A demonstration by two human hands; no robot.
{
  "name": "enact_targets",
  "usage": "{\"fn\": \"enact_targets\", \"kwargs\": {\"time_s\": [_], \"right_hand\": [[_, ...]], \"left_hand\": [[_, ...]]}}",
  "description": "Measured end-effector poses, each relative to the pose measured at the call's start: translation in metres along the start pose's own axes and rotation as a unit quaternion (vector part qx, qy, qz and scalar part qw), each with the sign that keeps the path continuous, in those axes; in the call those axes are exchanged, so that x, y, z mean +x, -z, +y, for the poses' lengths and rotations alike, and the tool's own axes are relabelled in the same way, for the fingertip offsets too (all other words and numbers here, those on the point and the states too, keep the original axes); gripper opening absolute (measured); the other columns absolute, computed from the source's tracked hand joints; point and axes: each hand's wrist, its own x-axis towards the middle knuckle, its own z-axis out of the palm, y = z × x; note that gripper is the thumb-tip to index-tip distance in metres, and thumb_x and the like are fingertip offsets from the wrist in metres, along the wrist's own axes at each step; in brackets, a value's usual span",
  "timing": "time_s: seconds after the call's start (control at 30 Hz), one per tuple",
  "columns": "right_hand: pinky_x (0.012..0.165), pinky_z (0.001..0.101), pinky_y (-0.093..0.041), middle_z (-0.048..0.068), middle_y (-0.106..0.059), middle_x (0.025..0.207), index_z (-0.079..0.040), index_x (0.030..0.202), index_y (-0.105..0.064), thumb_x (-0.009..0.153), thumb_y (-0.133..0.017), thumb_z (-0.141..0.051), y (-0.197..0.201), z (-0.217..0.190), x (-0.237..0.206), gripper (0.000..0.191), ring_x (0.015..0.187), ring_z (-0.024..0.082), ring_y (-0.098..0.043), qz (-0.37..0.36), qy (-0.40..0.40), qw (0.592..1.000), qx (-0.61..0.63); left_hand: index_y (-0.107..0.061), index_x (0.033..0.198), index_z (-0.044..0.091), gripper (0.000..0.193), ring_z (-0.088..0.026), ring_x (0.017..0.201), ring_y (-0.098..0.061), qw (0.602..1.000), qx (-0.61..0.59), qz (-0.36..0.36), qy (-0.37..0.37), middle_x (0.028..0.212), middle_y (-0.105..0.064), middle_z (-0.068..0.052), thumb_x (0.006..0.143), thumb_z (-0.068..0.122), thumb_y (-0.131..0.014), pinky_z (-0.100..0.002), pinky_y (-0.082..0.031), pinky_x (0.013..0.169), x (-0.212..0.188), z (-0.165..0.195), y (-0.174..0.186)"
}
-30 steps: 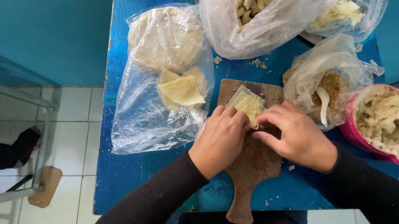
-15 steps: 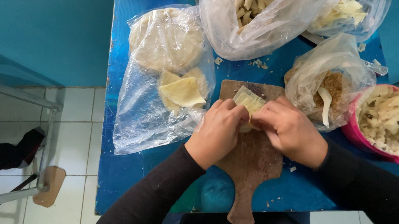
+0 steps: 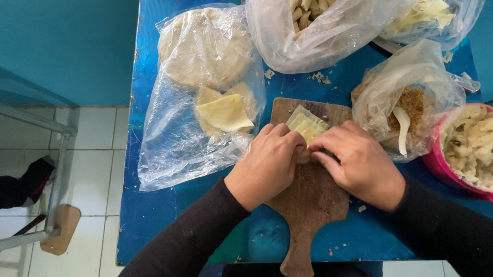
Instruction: The person layers thin pastry sheets with slices of cheese on a small wooden board, spoons a brown filling from a plastic bag onto the stack, and folds the sheets over to enclose the filling, setting each folded parcel aside. They repeat this assembly for multiple parcels, occasionally reaching into the bags for more sheets or filling.
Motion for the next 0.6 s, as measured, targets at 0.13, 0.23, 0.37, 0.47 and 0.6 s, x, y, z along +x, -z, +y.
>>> {"fn": "enact_targets", "kwargs": {"time_s": [0.13, 0.23, 0.37, 0.47, 0.6], "right_hand": [[0.079, 0.0419, -0.049, 0.010, -0.069, 0.091, -0.006, 0.094, -0.072, 0.086, -0.072, -0.011, -0.006, 0.007, -0.001, 0.009, 0.089, 0.033, -0.061, 0.030, -0.021, 0.999, 0.010], [0.075, 0.0409, -0.050, 0.010, -0.070, 0.087, -0.008, 0.090, -0.074, 0.084, -0.076, -0.014, -0.008, 0.017, 0.005, 0.009, 0.085, 0.031, -0.063, 0.001, -0.086, 0.995, 0.043], [0.073, 0.0379, -0.052, 0.007, -0.072, 0.087, -0.007, 0.090, -0.072, 0.083, -0.078, -0.017, -0.007, 0.025, 0.009, 0.013, 0.083, 0.026, -0.067, -0.041, -0.155, 0.980, 0.118], [0.074, 0.0377, -0.053, 0.007, -0.074, 0.090, -0.007, 0.094, -0.072, 0.080, -0.074, -0.011, -0.008, 0.022, 0.008, 0.015, 0.086, 0.027, -0.066, -0.014, -0.129, 0.985, 0.112], [0.077, 0.0399, -0.051, 0.009, -0.073, 0.092, -0.006, 0.097, -0.072, 0.081, -0.071, -0.006, -0.009, 0.011, 0.006, 0.016, 0.088, 0.031, -0.063, 0.027, -0.068, 0.995, 0.064]], "left_hand": [[-0.065, 0.092, 0.005, 0.011, -0.036, 0.092, -0.060, 1.000, -0.005, 0.014, 0.007, 0.091, -0.063, -0.013, 0.088, 0.013, -0.072, -0.047, -0.050, 0.079, -0.001, 0.002, -0.004], [-0.068, 0.087, 0.006, 0.005, -0.036, 0.090, -0.062, 0.999, -0.010, 0.030, 0.024, 0.086, -0.064, -0.013, 0.087, 0.010, -0.071, -0.048, -0.051, 0.078, 0.001, 0.002, -0.007], [-0.073, 0.082, 0.008, 0.002, -0.037, 0.084, -0.065, 0.994, -0.058, 0.058, 0.070, 0.081, -0.067, -0.014, 0.080, 0.009, -0.074, -0.048, -0.052, 0.074, 0.006, -0.003, -0.008], [-0.072, 0.089, 0.008, 0.012, -0.035, 0.084, -0.067, 0.988, -0.109, 0.059, 0.087, 0.084, -0.068, -0.013, 0.077, 0.005, -0.071, -0.046, -0.054, 0.072, 0.008, -0.006, -0.005], [-0.071, 0.089, 0.009, 0.013, -0.034, 0.091, -0.065, 0.998, -0.056, 0.030, 0.026, 0.088, -0.068, -0.010, 0.080, 0.001, -0.068, -0.044, -0.053, 0.080, 0.008, -0.005, -0.003]]}}
